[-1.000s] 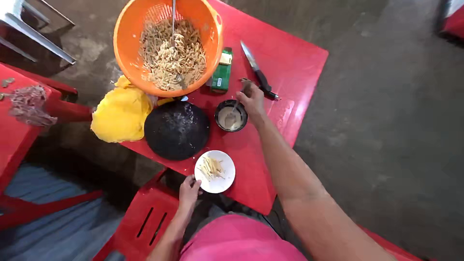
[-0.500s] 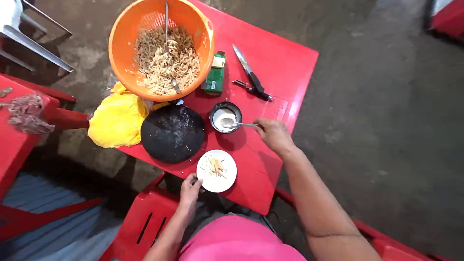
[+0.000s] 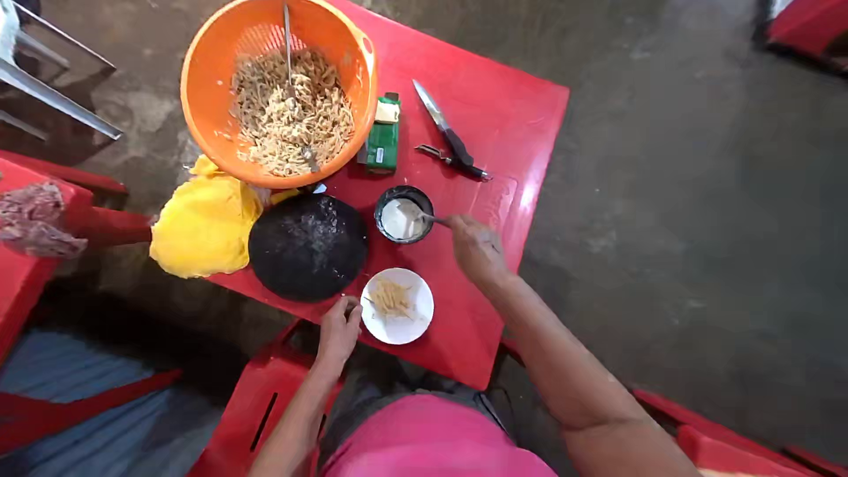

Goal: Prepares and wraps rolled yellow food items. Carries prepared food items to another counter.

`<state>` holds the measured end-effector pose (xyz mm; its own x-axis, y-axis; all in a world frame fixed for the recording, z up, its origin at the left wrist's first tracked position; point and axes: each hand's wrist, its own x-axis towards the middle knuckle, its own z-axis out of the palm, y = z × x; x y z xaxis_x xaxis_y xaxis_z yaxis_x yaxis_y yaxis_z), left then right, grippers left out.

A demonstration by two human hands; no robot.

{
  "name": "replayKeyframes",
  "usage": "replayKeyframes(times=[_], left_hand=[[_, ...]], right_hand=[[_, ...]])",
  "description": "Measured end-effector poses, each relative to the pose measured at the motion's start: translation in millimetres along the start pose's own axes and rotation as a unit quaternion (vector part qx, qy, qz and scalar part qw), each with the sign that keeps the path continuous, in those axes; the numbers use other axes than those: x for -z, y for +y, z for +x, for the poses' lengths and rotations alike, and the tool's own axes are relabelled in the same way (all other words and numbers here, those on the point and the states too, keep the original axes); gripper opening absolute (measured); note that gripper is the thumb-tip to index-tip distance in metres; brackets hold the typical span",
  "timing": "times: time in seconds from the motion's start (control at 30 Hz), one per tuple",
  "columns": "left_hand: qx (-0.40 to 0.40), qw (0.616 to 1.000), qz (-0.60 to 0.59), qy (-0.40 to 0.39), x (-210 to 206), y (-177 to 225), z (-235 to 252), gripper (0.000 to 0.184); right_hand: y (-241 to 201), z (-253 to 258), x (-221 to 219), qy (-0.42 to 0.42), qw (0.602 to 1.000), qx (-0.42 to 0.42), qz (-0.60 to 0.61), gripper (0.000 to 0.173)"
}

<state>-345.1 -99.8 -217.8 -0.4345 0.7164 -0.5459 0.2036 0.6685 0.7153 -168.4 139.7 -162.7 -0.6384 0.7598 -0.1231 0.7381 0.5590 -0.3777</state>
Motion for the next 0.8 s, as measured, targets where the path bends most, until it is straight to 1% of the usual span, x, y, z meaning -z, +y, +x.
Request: replayKeyframes(times=[0.1,0.2,0.3,0.4,0.47,0.53,0.57,0.63,0.73,0.77,0.8], left_hand=[[-0.019,1.000,-0.012,0.012,2,1,6,0.025],[-0.014,1.000,-0.022,0.011,3,1,7,0.025],[-0.013,0.999,-0.044,0.006,3,2,10,0.026],[-0.019,0.997,-0.077,0.008,2,11,15,0.024],[-0.020,0.995,-0.094,-0.001,3,26,22,0.025],[-0.028,0.994,-0.101,-0.007,4,43,37,0.029],[-0.034,0.994,-0.105,-0.005,4,50,46,0.032],[-0.039,0.992,-0.122,0.009,3,62,66,0.036],[-0.038,0.988,-0.152,0.014,-4,76,94,0.049],[-0.037,0.986,-0.159,0.013,-9,80,102,0.053],[-0.036,0.986,-0.165,0.014,-14,84,108,0.055]], right_hand=[[-5,-4,2,0.014,1.000,0.021,0.011,0.023],[-5,-8,-2,0.020,0.999,0.032,0.007,0.020],[-2,-7,-3,-0.013,1.000,-0.011,-0.005,0.022],[-4,-11,10,0.002,0.999,-0.052,0.007,0.023],[0,-14,8,0.018,0.998,-0.063,0.015,0.024],[6,-16,-3,-0.024,0.996,-0.088,0.020,0.028],[10,-17,-12,-0.027,0.996,-0.086,0.024,0.029],[16,-22,-25,0.003,0.997,-0.073,0.039,0.032],[20,-28,-35,0.083,0.994,-0.049,0.055,0.032],[22,-29,-38,0.077,0.994,-0.056,0.053,0.032],[23,-29,-38,0.039,0.994,-0.081,0.056,0.034]])
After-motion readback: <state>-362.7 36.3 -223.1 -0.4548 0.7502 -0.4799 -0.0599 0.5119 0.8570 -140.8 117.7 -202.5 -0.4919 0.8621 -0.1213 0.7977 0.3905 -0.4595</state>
